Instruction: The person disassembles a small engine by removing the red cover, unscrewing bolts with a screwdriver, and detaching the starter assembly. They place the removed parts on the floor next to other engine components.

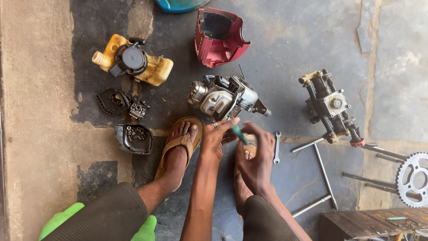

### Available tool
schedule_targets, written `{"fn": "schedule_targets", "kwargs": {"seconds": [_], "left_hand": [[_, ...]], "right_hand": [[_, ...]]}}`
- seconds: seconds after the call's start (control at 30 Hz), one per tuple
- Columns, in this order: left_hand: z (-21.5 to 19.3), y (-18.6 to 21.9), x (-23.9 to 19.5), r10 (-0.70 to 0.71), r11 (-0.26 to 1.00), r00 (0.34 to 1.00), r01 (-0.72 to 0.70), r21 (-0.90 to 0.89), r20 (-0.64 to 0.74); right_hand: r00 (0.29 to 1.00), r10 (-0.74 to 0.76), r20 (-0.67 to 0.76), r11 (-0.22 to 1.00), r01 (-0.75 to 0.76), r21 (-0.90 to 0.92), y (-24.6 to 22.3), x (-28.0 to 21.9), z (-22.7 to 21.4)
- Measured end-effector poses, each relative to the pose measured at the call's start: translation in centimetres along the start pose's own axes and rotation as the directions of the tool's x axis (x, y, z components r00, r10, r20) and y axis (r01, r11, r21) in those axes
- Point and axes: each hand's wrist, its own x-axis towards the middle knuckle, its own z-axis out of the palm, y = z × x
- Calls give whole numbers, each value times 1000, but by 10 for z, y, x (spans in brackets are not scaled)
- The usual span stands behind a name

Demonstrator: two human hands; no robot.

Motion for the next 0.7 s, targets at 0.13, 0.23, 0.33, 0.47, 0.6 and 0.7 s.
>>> {"fn": "schedule_targets", "kwargs": {"seconds": [0.13, 0.23, 0.33, 0.47, 0.6, 0.7], "left_hand": [[6, -3, 1, -2, 999, 1000, 3, -54, 13], [6, -4, 2, 49, 980, 993, -28, -196, 104], [3, -11, 1, 61, 971, 992, -33, -238, 111], [7, -7, 6, 17, 983, 994, 3, -186, 105], [3, -6, 5, 35, 985, 991, -13, -173, 127], [8, -5, 4, -10, 996, 994, 20, -87, 113]], "right_hand": [[994, -112, 16, 993, 113, -19, 7, -3, -4], [984, 22, -177, 990, 3, 140, 22, -11, -4], [963, 247, -106, 923, -200, 328, 51, -19, -1], [898, 413, 149, 742, -427, 516, 88, -16, 12], [854, 436, 284, 563, -504, 655, 90, -17, 27], [847, 467, 253, 520, -495, 696, 72, -18, 23]]}}
